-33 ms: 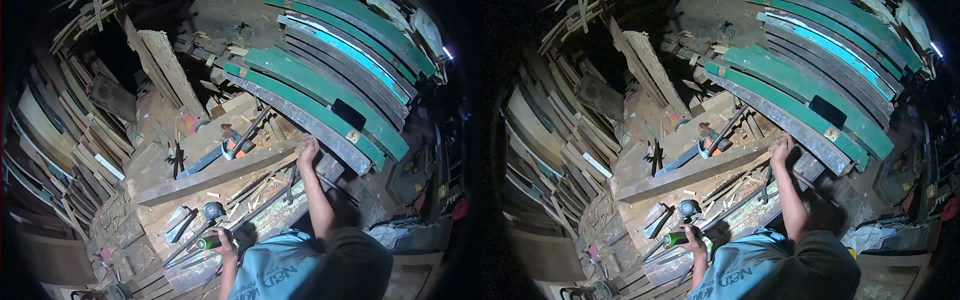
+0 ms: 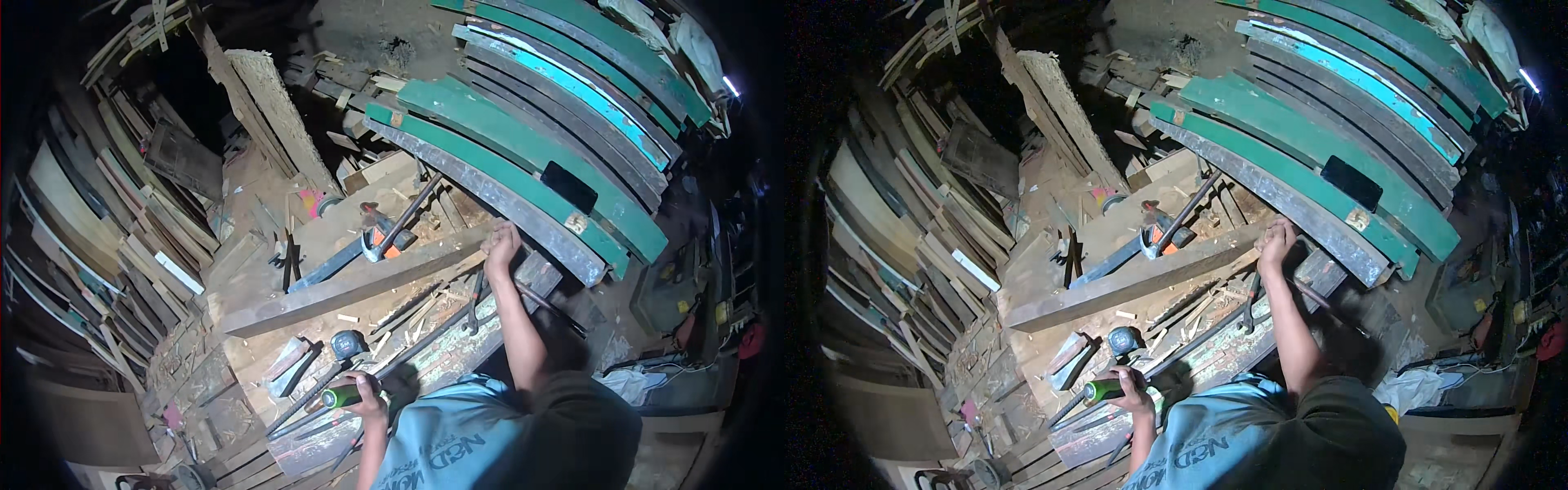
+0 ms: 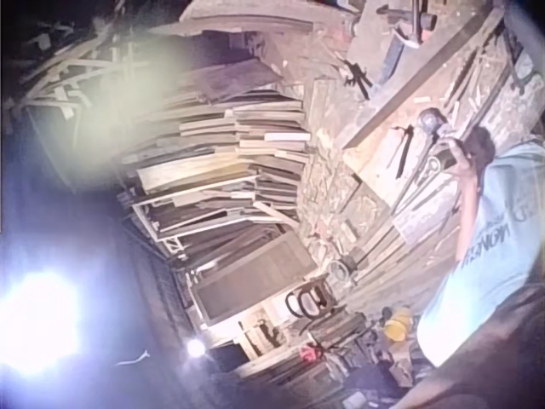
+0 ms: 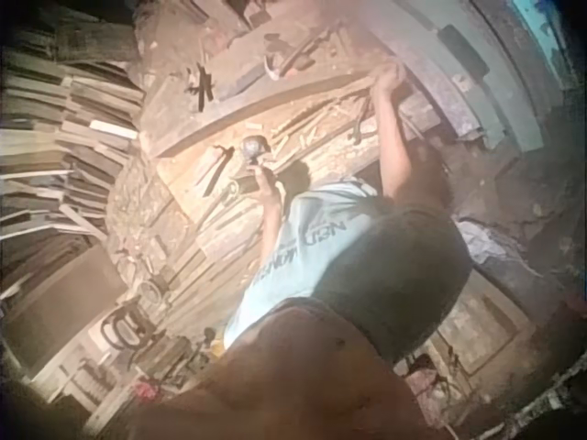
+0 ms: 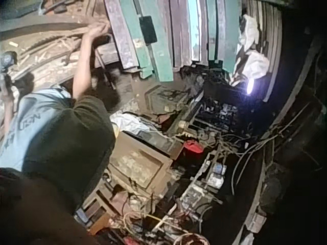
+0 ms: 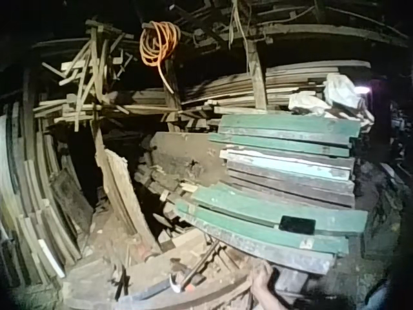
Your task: The person is carving and shaping a piece of wood using a hammer, chisel, and file.
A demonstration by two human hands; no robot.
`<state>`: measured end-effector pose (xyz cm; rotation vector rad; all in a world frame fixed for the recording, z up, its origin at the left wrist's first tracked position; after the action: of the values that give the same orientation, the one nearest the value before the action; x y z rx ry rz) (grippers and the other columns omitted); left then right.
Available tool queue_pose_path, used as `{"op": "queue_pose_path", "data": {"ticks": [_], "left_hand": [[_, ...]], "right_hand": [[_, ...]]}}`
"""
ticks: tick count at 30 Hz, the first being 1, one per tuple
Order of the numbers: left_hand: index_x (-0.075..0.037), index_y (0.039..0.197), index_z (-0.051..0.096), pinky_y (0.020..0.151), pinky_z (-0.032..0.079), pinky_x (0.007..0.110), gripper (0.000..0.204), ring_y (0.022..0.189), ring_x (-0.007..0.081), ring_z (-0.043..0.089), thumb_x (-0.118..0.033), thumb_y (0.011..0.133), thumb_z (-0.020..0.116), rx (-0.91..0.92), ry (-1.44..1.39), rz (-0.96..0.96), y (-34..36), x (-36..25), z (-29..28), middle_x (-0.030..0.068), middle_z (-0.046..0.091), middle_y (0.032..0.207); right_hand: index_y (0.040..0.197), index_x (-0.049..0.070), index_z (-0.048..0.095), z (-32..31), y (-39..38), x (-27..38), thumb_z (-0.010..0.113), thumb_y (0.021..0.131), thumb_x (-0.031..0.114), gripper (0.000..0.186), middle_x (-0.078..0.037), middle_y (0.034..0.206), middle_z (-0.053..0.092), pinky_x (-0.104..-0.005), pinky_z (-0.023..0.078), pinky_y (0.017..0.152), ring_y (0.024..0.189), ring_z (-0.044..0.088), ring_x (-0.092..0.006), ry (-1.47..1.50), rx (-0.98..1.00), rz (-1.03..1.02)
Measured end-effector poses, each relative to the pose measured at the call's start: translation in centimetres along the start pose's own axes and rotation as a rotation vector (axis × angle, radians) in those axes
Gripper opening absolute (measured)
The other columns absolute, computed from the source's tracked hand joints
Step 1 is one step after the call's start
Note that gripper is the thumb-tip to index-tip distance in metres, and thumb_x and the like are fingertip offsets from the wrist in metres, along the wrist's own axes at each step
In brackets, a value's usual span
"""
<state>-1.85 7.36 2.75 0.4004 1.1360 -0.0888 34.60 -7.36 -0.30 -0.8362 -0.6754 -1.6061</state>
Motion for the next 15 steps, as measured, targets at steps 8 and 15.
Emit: {"op": "queue_pose_path", "data": {"ticks": [8, 15], "left_hand": [[-0.010, 0.095, 0.039, 0.036, 0.034, 0.022, 0.030, 0.046, 0.0083, 0.041, -0.014, 0.086, 0.068, -0.021, -0.038, -0.056, 0.0, 0.0, 0.1, 0.0068, 0.050, 0.073], [-0.008, 0.091, 0.040, 0.036, 0.034, 0.023, 0.026, 0.044, 0.0080, 0.041, -0.012, 0.086, 0.066, -0.051, -0.024, -0.008, 0.5, -0.1, 0.4, 0.0063, 0.051, 0.070]], "right_hand": [[0.079, 0.008, 0.048, -0.6, -0.2, -1.5, 0.042, 0.092, 0.010, 0.014, 0.003, 0.053, 0.028, -0.0272, 0.022, 0.037, 0.041, 0.026, -0.0078, 0.080, 0.017, 0.026], [0.088, 0.007, 0.051, -0.9, 0.2, -1.3, 0.044, 0.092, 0.012, 0.009, 0.001, 0.059, 0.034, -0.0281, 0.031, 0.044, 0.046, 0.032, -0.0098, 0.049, 0.001, 0.074]]}}
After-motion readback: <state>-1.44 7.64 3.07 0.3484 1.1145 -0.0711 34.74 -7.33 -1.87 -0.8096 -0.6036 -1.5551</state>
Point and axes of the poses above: each hand's wrist, its own y-axis towards the middle knuckle, its own z-axis out of the palm, x = y × z, the point moved 2 cm from there along y, towards the middle knuckle
